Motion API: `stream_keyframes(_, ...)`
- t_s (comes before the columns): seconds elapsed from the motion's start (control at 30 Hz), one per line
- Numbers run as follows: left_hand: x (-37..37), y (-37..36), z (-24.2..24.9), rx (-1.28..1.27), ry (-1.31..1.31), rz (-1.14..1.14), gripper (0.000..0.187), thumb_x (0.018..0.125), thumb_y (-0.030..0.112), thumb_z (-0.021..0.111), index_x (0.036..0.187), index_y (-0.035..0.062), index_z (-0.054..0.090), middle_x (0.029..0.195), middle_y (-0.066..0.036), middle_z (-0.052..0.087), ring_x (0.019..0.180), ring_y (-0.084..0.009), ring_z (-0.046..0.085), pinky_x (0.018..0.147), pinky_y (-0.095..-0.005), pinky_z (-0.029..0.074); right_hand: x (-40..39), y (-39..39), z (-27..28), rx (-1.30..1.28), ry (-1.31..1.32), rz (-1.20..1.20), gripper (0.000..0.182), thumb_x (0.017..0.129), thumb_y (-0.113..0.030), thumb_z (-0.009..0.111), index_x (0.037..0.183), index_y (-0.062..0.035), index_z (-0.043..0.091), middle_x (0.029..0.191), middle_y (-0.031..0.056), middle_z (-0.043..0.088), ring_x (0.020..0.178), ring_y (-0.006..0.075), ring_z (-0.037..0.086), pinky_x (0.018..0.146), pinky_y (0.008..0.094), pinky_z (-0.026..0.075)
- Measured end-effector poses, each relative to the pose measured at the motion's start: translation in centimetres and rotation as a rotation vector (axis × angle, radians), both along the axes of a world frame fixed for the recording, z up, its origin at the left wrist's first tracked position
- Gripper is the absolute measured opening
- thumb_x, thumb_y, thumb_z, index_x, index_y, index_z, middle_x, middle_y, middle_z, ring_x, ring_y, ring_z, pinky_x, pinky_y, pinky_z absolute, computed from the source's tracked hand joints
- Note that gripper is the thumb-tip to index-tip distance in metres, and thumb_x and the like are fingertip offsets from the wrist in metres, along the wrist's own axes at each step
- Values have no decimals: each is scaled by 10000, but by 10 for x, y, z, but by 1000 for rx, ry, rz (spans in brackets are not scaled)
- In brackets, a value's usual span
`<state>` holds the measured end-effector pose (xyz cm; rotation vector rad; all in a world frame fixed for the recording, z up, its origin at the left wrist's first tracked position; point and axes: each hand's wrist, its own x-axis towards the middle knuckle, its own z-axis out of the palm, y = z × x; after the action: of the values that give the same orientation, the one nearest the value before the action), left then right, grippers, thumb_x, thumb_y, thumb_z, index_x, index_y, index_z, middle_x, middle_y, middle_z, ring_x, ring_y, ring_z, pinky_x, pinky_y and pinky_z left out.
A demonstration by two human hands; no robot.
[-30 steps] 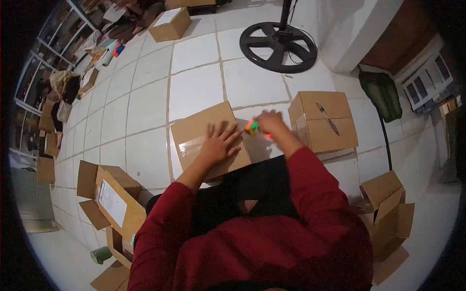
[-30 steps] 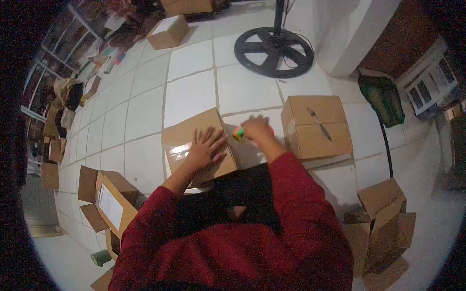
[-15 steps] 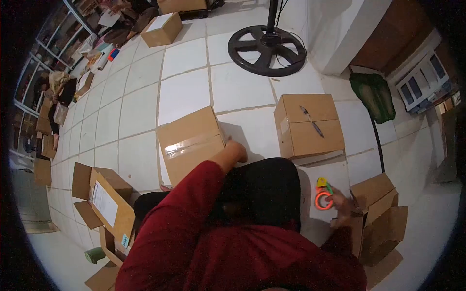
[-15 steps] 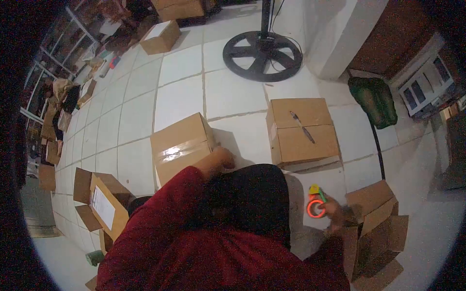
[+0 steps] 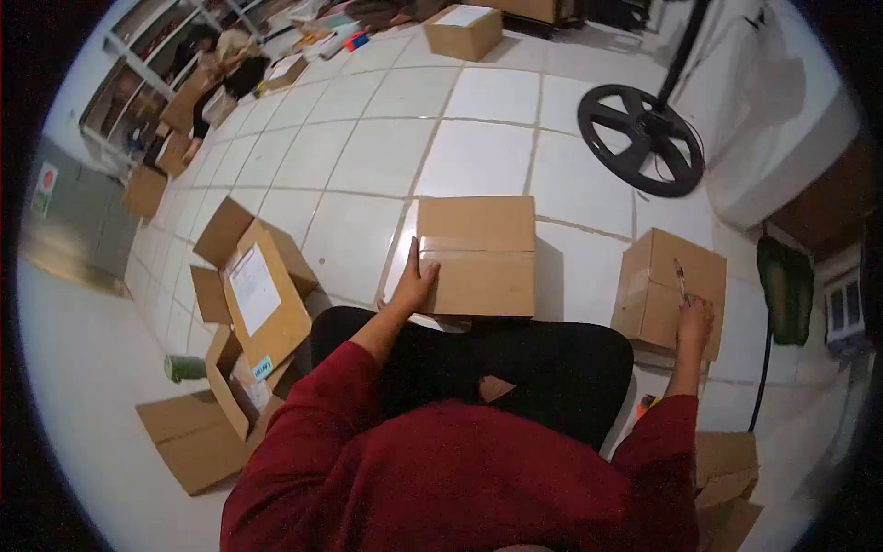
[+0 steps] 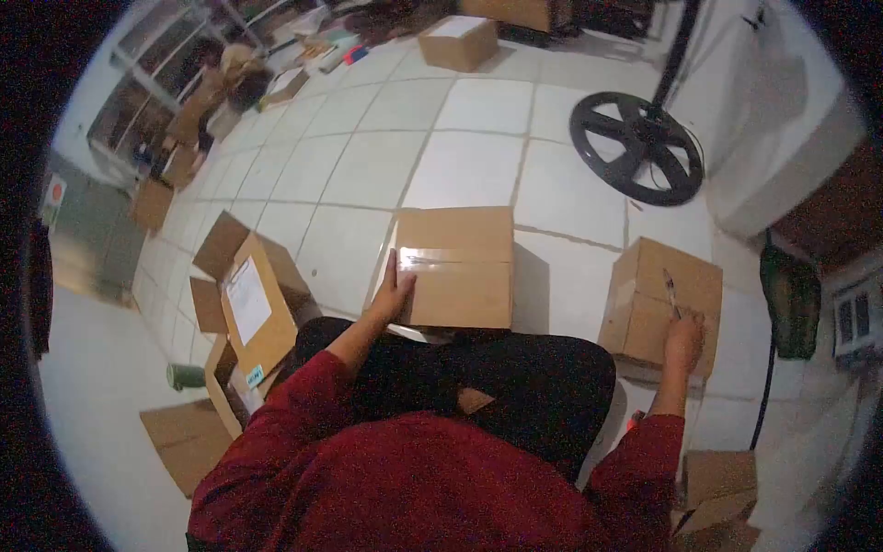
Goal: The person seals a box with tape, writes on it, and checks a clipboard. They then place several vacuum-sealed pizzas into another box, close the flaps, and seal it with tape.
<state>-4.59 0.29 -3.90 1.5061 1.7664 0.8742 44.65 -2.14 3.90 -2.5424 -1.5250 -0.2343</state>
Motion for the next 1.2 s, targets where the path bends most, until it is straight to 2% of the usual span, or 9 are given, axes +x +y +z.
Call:
stream_keyframes(0.17,31,-13,25,-116,-400,168,704,779,203,517,1296,107,49,1148,-245,390,1018,-328,438,852,-355,366,13,40,-22,-200,94,-37,283,769,-204,496,900,45,522,872,184,533,768,333,533,722,387,419)
stream_keyframes(0.23,57,-15,-11,44,-271,197,699,805,225,465,1287,61,-14,1193,-287,305,1079,-356,371,898,-359,312,-6,61,-17,294,475,100,270,785,-195,492,904,47,500,847,151,541,694,265,554,650,351,449)
stream_keyframes(0.33,92,-19,-23,-57,-532,172,773,783,202,497,1268,24,-78,1267,-284,120,1179,-350,172,959,-365,185,-94,107,-10,386,1513,191,202,831,-192,449,947,-35,400,829,112,534,692,169,540,609,263,464)
stream_keyframes(0.4,103,-21,-28,-18,-651,91,834,745,232,544,1263,-4,-65,1306,-247,-12,1228,-342,-2,997,-392,63,-178,117,-12,414,1612,496,156,799,-121,496,916,-47,424,922,115,519,752,197,537,679,283,464)
stream_keyframes(0.43,102,-22,-27,-7,-691,103,834,745,232,544,1263,-4,-65,1306,-247,-12,1228,-342,-2,997,-392,63,-233,102,8,393,1825,328,142,762,-57,517,883,-47,442,886,92,521,749,182,523,684,270,451)
stream_keyframes(0.57,94,-22,2,-102,-622,76,833,765,287,522,1256,-20,-77,1307,-243,28,1226,-323,49,991,-359,105,-316,117,-33,291,2106,409,139,730,21,518,841,-46,471,771,44,502,664,137,500,627,229,422)
stream_keyframes(0.83,95,1,3,-319,-734,301,718,831,385,375,1260,-48,-5,1312,-244,49,1235,-312,38,1001,-338,73,-366,130,-35,234,1857,430,96,717,22,537,766,-27,470,687,39,496,618,117,491,562,207,407)
stream_keyframes(0.9,97,1,1,-272,-665,288,706,841,399,334,1260,-46,-19,1317,-240,31,1237,-310,23,1004,-338,52,-363,128,-42,346,1305,565,125,687,42,531,685,-35,432,605,22,466,518,84,430,474,186,351)
stream_keyframes(1.2,100,0,2,-247,-677,346,705,826,396,367,1258,-52,35,1307,-255,54,1226,-352,48,997,-394,76,-368,121,-36,242,1480,426,189,668,66,524,622,-49,381,518,15,425,430,71,374,399,185,296)
